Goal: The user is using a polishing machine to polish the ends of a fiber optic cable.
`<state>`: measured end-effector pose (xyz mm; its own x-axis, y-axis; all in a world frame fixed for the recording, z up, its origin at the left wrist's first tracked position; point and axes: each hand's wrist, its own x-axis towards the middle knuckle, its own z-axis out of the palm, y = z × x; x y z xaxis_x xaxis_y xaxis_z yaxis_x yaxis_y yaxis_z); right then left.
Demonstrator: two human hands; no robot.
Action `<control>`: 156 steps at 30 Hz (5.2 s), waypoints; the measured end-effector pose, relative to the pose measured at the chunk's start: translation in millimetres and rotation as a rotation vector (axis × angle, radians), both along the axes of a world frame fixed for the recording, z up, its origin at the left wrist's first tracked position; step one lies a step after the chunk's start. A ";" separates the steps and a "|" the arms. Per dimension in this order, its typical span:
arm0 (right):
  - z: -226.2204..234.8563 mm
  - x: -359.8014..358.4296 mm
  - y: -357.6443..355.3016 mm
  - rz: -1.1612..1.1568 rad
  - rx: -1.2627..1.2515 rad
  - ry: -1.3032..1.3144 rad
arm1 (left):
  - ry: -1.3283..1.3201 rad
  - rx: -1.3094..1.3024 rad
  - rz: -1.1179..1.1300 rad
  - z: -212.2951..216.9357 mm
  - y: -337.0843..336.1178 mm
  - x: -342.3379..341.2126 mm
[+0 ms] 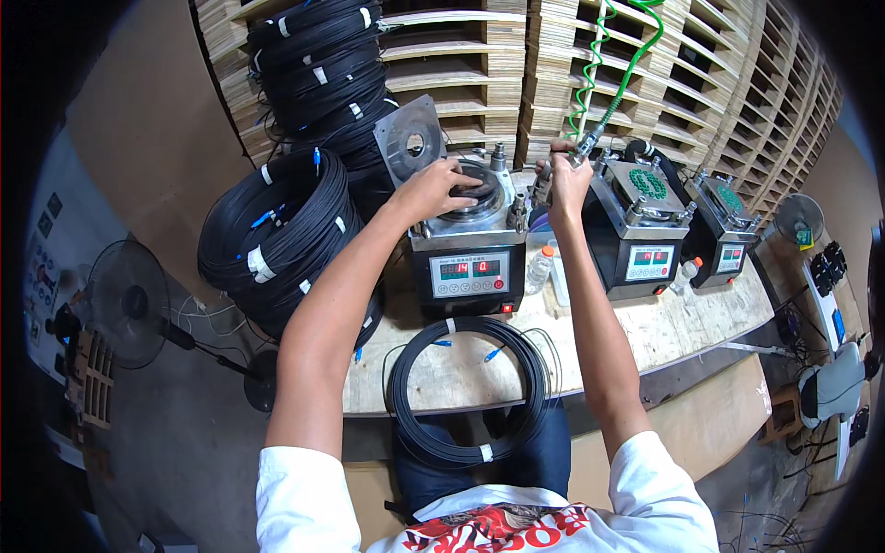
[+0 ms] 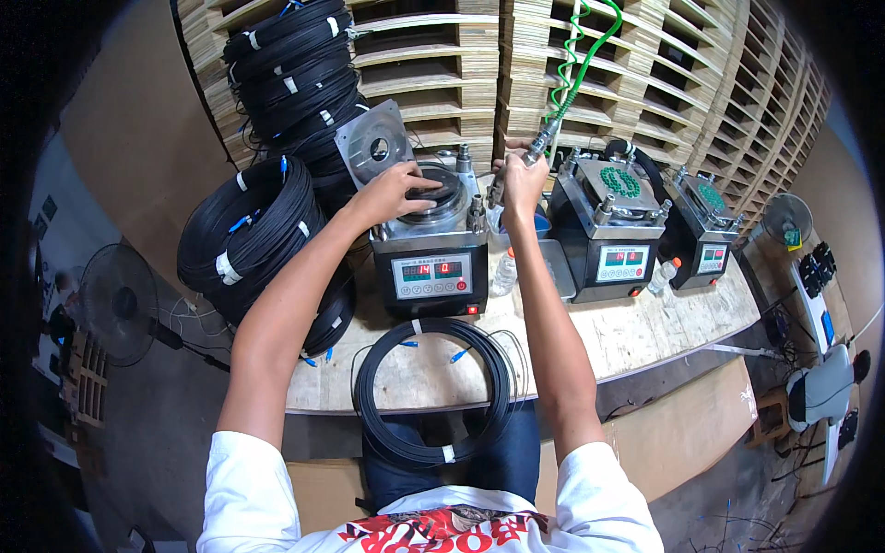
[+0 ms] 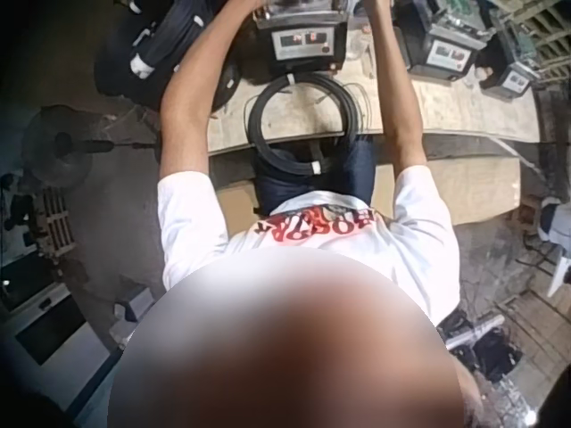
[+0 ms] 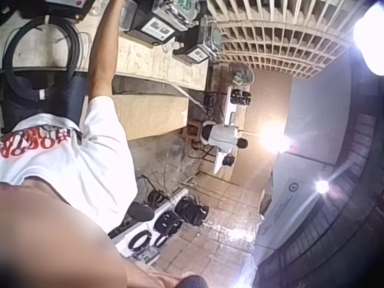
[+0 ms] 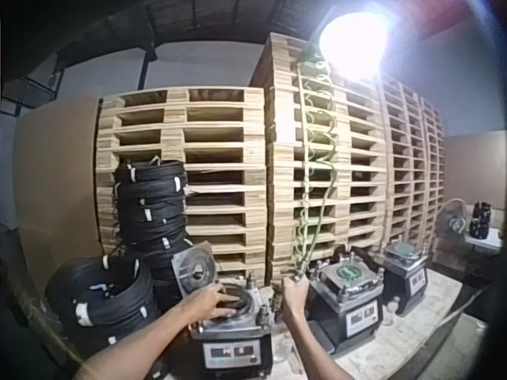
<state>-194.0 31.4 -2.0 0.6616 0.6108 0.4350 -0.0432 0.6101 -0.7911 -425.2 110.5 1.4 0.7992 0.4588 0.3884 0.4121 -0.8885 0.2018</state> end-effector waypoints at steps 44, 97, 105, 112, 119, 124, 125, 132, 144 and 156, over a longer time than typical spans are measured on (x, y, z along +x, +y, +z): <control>-6.4 132.1 -1.8 0.157 -0.225 -0.234 | -0.265 -0.179 0.034 -18.7 32.6 8.3; -203.3 43.4 -82.1 -0.333 -0.950 -1.067 | -0.797 -0.027 0.898 -53.4 46.6 -9.5; -195.9 50.1 -60.0 -0.287 -0.624 -0.662 | -0.813 0.015 0.831 -50.5 45.2 -11.6; -41.5 63.3 -23.3 0.137 -0.443 -0.853 | -0.885 0.004 0.813 -48.8 34.0 -13.0; 55.6 8.0 9.5 -0.116 -0.604 -1.832 | -0.901 -0.135 0.851 -37.3 18.4 -1.7; 62.0 -29.1 30.2 -0.278 -0.526 -2.268 | -0.864 -0.194 0.918 -31.0 7.3 2.1; 62.9 -36.7 30.8 -0.265 -0.492 -2.267 | -0.871 -0.198 0.914 -32.2 9.2 1.3; 61.8 -82.0 55.5 -0.224 -0.166 -2.276 | -0.880 -0.158 0.947 -28.7 4.3 0.1; 57.3 -75.7 124.1 -0.397 -0.150 -2.278 | -0.846 -0.221 0.966 -24.1 -1.4 1.8; 65.9 -57.5 57.9 -0.243 -0.103 -2.386 | -0.851 -0.253 0.949 -22.1 -0.7 -1.8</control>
